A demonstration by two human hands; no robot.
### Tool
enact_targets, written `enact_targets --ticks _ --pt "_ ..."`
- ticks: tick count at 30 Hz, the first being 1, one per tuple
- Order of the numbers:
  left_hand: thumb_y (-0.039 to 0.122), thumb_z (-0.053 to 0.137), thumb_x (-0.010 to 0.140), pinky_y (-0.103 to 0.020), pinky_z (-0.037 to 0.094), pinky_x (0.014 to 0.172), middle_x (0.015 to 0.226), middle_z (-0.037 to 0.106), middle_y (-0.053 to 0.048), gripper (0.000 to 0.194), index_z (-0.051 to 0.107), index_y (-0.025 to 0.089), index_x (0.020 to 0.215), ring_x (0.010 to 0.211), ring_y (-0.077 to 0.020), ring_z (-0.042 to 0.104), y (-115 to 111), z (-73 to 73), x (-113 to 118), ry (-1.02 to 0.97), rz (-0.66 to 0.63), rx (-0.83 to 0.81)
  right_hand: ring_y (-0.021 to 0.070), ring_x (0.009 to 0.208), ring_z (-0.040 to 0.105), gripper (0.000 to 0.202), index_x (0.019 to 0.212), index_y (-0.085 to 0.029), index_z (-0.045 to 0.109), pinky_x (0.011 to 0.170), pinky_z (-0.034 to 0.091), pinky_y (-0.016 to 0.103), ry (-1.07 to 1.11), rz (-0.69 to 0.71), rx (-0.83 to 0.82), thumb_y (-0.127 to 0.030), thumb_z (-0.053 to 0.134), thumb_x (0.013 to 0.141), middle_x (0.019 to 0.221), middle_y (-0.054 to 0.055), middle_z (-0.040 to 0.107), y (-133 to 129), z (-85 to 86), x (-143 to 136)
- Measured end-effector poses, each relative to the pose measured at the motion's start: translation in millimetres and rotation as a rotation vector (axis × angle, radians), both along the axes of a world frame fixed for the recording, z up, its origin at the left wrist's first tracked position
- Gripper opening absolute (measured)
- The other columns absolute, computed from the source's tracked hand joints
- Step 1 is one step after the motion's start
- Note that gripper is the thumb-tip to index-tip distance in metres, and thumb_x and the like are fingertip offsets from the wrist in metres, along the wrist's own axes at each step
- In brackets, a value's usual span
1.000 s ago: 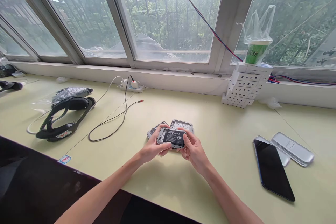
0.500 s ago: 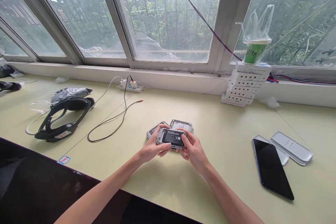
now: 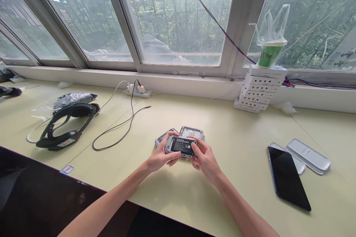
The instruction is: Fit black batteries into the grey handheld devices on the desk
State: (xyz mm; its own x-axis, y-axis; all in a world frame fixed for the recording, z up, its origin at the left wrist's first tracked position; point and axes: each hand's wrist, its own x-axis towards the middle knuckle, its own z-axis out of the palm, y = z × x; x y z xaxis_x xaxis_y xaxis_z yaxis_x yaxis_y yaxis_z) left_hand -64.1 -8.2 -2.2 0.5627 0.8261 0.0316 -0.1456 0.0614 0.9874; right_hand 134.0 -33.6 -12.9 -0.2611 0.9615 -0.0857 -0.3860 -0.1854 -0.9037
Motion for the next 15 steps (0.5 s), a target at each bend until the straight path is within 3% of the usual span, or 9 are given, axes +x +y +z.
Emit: enact_targets --ticks 7,15 --pt "0.030 0.070 0.084 -0.018 0.033 0.044 0.070 0.057 0.005 0.056 0.030 0.025 0.122 0.044 -0.0055 0.046 -0.5 2.2 0.8 0.012 0.003 0.009 0.0083 0.047 0.040 0.050 0.125 -0.025 0.062 0.041 0.025 0.021 -0.023 -0.017 -0.013 -0.054 0.068 0.084 0.074 0.001 0.059 -1.0 2.4 -0.3" --pt "0.028 0.068 0.085 -0.018 0.032 0.045 0.067 0.055 0.006 0.054 0.030 0.025 0.122 0.046 -0.0057 0.045 -1.2 4.3 0.4 0.028 -0.007 0.023 0.0064 0.045 0.036 0.052 0.125 -0.025 0.062 0.041 0.026 0.020 -0.048 -0.022 -0.013 -0.054 0.068 0.084 0.069 0.001 0.060 -0.4 1.9 0.1"
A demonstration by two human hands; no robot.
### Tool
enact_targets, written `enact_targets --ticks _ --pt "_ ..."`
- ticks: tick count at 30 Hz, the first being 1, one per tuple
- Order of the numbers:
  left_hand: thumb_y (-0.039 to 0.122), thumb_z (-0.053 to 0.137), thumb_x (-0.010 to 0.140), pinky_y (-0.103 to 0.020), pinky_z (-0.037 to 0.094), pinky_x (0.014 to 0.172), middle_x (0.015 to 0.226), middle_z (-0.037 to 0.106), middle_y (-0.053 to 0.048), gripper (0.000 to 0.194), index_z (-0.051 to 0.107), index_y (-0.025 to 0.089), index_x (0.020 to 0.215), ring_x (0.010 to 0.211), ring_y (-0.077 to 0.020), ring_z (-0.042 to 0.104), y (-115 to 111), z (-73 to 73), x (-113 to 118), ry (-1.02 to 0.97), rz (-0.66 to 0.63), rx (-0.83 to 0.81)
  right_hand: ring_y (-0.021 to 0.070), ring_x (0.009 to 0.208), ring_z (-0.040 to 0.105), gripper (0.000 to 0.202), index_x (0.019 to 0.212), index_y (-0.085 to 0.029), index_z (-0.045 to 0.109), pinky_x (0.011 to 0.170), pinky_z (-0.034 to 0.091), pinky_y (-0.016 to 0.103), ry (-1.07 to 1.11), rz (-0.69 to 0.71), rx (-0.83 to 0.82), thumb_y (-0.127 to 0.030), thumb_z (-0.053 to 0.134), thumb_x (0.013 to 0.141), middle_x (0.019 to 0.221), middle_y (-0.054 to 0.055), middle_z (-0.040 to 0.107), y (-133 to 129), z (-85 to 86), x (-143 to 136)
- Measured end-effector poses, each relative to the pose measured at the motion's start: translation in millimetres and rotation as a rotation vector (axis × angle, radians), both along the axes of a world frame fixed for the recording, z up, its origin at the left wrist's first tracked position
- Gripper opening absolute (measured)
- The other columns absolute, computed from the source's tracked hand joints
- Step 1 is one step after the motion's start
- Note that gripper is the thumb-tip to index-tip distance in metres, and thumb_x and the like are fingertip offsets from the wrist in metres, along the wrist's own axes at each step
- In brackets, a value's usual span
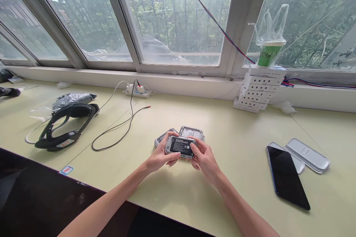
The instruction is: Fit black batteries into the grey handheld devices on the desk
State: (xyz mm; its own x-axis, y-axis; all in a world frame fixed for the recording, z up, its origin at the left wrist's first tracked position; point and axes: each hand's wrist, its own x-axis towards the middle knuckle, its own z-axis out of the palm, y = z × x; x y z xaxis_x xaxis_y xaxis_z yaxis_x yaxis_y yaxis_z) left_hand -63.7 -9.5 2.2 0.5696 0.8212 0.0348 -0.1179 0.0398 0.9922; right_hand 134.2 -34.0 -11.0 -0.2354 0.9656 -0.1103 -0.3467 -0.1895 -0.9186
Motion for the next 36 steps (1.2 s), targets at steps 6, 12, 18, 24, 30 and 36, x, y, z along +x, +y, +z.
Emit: enact_targets --ticks 6,12,18,24,30,36 --pt "0.031 0.069 0.085 -0.018 0.032 0.045 0.063 0.053 0.007 0.053 0.031 0.025 0.121 0.045 -0.0064 0.045 -0.4 1.3 0.1 0.006 -0.001 0.012 0.0067 0.046 0.036 0.050 0.125 -0.025 0.062 0.041 0.026 0.020 -0.013 0.002 -0.003 -0.054 0.067 0.085 0.070 0.000 0.061 0.0 0.7 -0.1" --pt "0.032 0.069 0.085 -0.019 0.034 0.046 0.061 0.052 0.008 0.053 0.030 0.025 0.121 0.045 -0.0066 0.045 -2.2 2.7 0.8 0.007 -0.002 0.008 0.0079 0.046 0.038 0.051 0.123 -0.025 0.064 0.040 0.025 0.021 -0.024 -0.023 0.008 -0.055 0.070 0.082 0.071 0.001 0.060 0.4 -1.0 -1.0" --pt "0.033 0.071 0.084 -0.019 0.036 0.046 0.062 0.053 0.008 0.056 0.031 0.025 0.122 0.045 -0.0071 0.048 -2.7 2.4 0.9 0.005 0.010 -0.008 0.0072 0.045 0.037 0.047 0.122 -0.026 0.063 0.040 0.025 0.021 -0.027 -0.021 0.005 -0.053 0.069 0.084 0.070 0.000 0.060 0.1 -1.1 -1.1" --pt "0.036 0.073 0.081 -0.020 0.036 0.045 0.069 0.058 0.005 0.057 0.033 0.025 0.120 0.045 -0.0073 0.051 -1.4 -0.4 6.6 -0.028 0.059 -0.012 0.0067 0.044 0.038 0.050 0.121 -0.024 0.061 0.037 0.029 0.020 0.026 -0.057 0.009 -0.056 0.068 0.082 0.071 -0.001 0.060 -0.2 3.9 -7.5" --pt "0.041 0.067 0.087 -0.022 0.041 0.049 0.079 0.062 0.001 0.051 0.033 0.025 0.121 0.051 -0.0091 0.055 -1.4 -3.4 12.5 -0.176 0.102 -0.067 0.0110 0.053 0.050 0.042 0.107 -0.020 0.066 0.044 0.041 0.024 0.049 -0.071 0.075 -0.055 0.066 0.084 0.075 0.002 0.062 -1.3 7.9 -10.5" --pt "0.041 0.069 0.085 -0.025 0.047 0.055 0.081 0.064 0.000 0.054 0.033 0.024 0.123 0.062 -0.0141 0.062 -1.6 -5.7 14.2 -0.163 0.182 -0.028 0.0151 0.064 0.057 0.039 0.090 -0.017 0.071 0.056 0.043 0.026 0.089 -0.069 0.039 -0.055 0.068 0.083 0.072 0.006 0.066 -0.2 8.7 -9.9"
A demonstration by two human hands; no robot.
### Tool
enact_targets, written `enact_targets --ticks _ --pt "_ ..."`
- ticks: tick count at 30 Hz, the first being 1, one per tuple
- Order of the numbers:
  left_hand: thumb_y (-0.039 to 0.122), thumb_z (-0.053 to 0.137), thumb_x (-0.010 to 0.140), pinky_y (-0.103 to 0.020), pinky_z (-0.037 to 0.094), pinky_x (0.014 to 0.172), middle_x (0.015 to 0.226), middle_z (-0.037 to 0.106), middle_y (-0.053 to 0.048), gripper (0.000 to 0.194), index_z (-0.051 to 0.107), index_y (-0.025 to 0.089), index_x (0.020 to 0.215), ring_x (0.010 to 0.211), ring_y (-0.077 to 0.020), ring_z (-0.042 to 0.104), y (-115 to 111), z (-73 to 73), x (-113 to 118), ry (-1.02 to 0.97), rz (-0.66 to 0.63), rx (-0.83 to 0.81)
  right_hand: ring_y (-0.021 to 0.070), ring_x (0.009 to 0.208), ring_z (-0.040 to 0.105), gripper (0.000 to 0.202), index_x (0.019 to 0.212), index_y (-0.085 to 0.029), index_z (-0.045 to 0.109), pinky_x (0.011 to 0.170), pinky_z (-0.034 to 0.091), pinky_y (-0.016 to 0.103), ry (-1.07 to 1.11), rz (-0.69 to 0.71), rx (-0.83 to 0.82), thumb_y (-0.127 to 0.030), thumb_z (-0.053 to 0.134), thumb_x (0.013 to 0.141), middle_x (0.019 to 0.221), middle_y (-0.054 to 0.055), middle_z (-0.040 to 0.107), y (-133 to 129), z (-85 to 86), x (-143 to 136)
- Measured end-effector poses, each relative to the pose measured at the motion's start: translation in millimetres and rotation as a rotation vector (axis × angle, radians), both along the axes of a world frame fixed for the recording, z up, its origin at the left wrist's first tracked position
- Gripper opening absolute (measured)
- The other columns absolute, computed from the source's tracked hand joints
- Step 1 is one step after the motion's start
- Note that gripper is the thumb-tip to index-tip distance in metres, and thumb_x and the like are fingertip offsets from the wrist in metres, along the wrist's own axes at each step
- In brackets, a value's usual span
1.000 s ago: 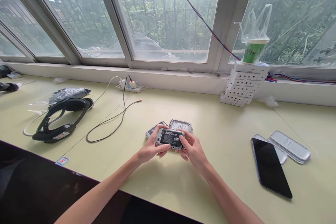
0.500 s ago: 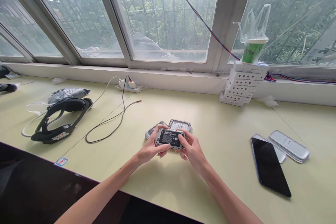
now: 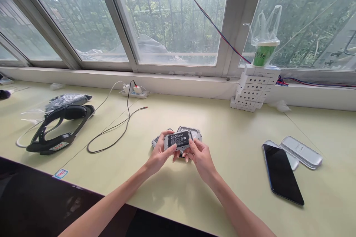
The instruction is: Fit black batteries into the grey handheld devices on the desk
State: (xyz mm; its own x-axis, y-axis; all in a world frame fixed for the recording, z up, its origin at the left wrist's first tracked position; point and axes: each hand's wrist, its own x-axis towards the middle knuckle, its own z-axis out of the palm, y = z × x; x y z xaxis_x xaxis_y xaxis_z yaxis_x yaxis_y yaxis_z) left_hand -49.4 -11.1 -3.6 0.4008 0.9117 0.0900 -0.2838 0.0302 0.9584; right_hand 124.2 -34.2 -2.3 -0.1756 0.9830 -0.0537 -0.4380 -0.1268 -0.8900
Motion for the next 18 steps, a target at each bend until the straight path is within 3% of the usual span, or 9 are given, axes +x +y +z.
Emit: enact_targets --ticks 7,11,18 --pt "0.042 0.069 0.085 -0.027 0.052 0.054 0.087 0.068 -0.003 0.050 0.035 0.024 0.118 0.064 -0.0171 0.067 1.1 2.1 0.4 0.093 -0.027 0.000 0.0128 0.054 0.049 0.038 0.072 -0.017 0.068 0.052 0.039 0.027 0.022 -0.092 -0.062 -0.054 0.072 0.078 0.060 0.000 0.055 2.1 -0.4 1.7" --pt "0.046 0.069 0.084 -0.028 0.055 0.061 0.084 0.070 -0.003 0.050 0.038 0.022 0.115 0.068 -0.0173 0.069 2.7 -0.3 3.1 0.104 -0.049 -0.078 0.0092 0.046 0.039 0.040 0.065 -0.017 0.061 0.045 0.029 0.024 -0.092 -0.151 -0.076 -0.053 0.072 0.078 0.052 -0.003 0.048 4.6 -3.0 2.0" --pt "0.052 0.062 0.088 -0.026 0.054 0.056 0.075 0.071 -0.003 0.048 0.039 0.021 0.116 0.064 -0.0194 0.070 2.8 -7.0 3.7 0.171 -0.091 -0.129 0.0074 0.042 0.035 0.047 0.061 -0.019 0.050 0.041 0.023 0.022 -0.278 -0.122 -0.029 -0.057 0.066 0.082 0.046 -0.006 0.041 4.4 -7.9 -3.7"
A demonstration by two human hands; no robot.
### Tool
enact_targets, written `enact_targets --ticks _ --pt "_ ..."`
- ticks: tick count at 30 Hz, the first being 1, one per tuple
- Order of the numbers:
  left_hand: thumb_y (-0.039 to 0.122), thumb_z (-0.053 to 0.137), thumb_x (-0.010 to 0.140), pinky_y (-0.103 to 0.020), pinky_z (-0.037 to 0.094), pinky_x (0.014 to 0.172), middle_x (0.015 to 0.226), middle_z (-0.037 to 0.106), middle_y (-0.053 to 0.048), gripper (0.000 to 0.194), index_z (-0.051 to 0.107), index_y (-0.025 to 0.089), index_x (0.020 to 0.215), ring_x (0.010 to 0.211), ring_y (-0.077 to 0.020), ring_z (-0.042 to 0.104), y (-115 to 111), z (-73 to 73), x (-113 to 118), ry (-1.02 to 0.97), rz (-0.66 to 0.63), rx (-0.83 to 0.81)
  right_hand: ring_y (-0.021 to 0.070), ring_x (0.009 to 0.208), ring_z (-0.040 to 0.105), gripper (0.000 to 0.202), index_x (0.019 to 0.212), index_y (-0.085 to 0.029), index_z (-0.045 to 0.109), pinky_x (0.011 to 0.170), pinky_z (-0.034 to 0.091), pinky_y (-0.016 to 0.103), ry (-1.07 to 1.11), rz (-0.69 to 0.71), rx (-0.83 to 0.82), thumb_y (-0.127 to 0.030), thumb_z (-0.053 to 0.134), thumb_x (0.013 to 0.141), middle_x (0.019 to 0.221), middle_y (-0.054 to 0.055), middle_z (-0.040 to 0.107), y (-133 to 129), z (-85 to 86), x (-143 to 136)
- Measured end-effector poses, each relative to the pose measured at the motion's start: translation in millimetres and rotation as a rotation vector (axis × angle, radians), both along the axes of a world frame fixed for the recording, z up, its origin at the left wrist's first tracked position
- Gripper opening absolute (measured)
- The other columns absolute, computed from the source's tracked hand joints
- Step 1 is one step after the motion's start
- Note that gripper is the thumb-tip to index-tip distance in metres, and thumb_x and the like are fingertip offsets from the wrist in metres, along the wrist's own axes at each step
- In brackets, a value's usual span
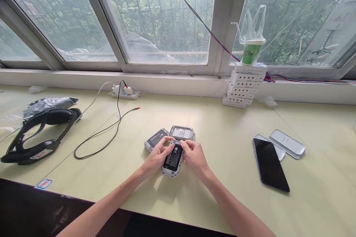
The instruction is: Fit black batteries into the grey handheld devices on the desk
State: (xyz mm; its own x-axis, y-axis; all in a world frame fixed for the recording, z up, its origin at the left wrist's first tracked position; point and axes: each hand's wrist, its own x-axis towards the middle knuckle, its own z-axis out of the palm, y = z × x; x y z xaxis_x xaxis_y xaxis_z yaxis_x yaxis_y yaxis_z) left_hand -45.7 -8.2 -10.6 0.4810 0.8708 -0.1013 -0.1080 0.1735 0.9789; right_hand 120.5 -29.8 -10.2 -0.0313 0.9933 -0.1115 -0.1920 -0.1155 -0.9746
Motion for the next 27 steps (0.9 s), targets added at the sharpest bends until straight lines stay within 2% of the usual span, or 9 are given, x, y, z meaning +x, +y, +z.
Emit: enact_targets --ticks 5,10,27 --pt "0.052 0.062 0.088 -0.024 0.052 0.052 0.071 0.069 -0.001 0.043 0.041 0.022 0.112 0.058 -0.0173 0.067 -1.0 0.6 2.6 0.023 0.086 0.020 0.0073 0.036 0.036 0.044 0.068 -0.019 0.056 0.038 0.025 0.022 -0.038 0.024 0.042 -0.059 0.061 0.085 0.042 -0.006 0.044 -0.4 -0.9 -2.7" --pt "0.052 0.057 0.090 -0.021 0.049 0.048 0.065 0.064 0.003 0.035 0.044 0.023 0.102 0.052 -0.0131 0.061 -1.8 -0.3 4.2 0.045 0.147 0.025 0.0074 0.033 0.035 0.042 0.076 -0.018 0.060 0.036 0.026 0.021 -0.068 0.052 0.017 -0.059 0.062 0.085 0.040 -0.007 0.046 -1.5 -1.8 -3.7" --pt "0.052 0.056 0.091 -0.019 0.044 0.047 0.062 0.057 0.005 0.031 0.045 0.024 0.099 0.051 -0.0113 0.054 1.3 -5.6 2.4 0.077 0.151 0.007 0.0097 0.037 0.043 0.039 0.075 -0.018 0.061 0.035 0.028 0.021 -0.111 0.054 0.060 -0.055 0.061 0.087 0.043 -0.006 0.048 -1.3 -4.3 -4.5"
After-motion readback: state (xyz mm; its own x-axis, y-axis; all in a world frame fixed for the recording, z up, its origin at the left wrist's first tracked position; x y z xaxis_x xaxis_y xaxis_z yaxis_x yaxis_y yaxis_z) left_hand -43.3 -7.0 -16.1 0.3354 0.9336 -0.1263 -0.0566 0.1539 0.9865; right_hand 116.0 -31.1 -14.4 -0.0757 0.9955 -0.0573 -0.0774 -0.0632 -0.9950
